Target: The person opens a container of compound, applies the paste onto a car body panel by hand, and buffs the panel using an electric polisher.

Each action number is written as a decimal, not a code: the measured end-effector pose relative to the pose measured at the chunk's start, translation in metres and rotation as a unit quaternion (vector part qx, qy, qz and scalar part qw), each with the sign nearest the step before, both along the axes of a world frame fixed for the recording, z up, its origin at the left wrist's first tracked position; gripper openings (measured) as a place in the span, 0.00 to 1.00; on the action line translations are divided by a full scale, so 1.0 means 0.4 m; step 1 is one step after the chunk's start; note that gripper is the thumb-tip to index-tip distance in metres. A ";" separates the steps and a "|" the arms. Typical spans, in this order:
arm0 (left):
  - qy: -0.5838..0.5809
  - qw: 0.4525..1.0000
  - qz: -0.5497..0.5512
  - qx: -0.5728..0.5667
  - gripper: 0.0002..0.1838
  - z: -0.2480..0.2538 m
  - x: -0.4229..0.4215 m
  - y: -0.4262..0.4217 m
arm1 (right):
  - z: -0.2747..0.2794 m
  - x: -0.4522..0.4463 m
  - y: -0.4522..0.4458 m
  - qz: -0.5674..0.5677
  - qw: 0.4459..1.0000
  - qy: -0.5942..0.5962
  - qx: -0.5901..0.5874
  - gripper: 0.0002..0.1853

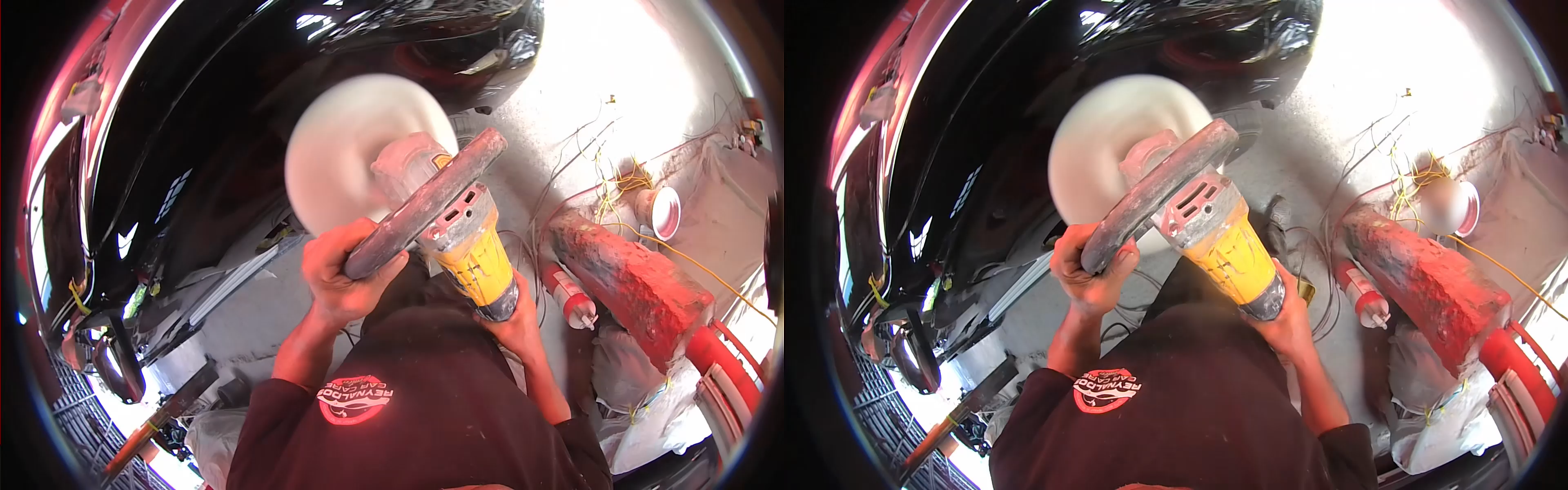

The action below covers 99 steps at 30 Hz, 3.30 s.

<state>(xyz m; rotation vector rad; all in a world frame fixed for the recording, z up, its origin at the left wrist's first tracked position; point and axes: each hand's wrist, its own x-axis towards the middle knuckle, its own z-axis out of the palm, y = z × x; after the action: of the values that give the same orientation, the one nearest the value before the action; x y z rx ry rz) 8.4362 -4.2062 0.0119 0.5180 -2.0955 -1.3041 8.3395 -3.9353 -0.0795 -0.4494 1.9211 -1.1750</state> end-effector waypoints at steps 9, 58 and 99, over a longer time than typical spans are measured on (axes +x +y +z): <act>-0.086 0.995 -0.038 -0.019 0.14 -0.069 -0.334 0.086 | -0.131 -0.217 0.100 -0.053 0.999 -0.001 -0.010 0.52; 0.079 0.991 0.089 0.057 0.14 0.005 0.079 -0.065 | 0.090 0.040 -0.071 0.031 0.995 0.091 0.015 0.52; 0.092 0.991 0.095 -0.015 0.17 0.031 0.140 -0.042 | 0.008 0.039 -0.097 0.054 0.997 -0.026 -0.053 0.54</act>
<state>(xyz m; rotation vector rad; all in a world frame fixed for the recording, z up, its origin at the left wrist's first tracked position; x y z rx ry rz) 8.4920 -4.2229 0.0243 0.5488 -1.8630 -1.1632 8.3550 -3.9742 -0.0763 -0.5669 1.7747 -1.2101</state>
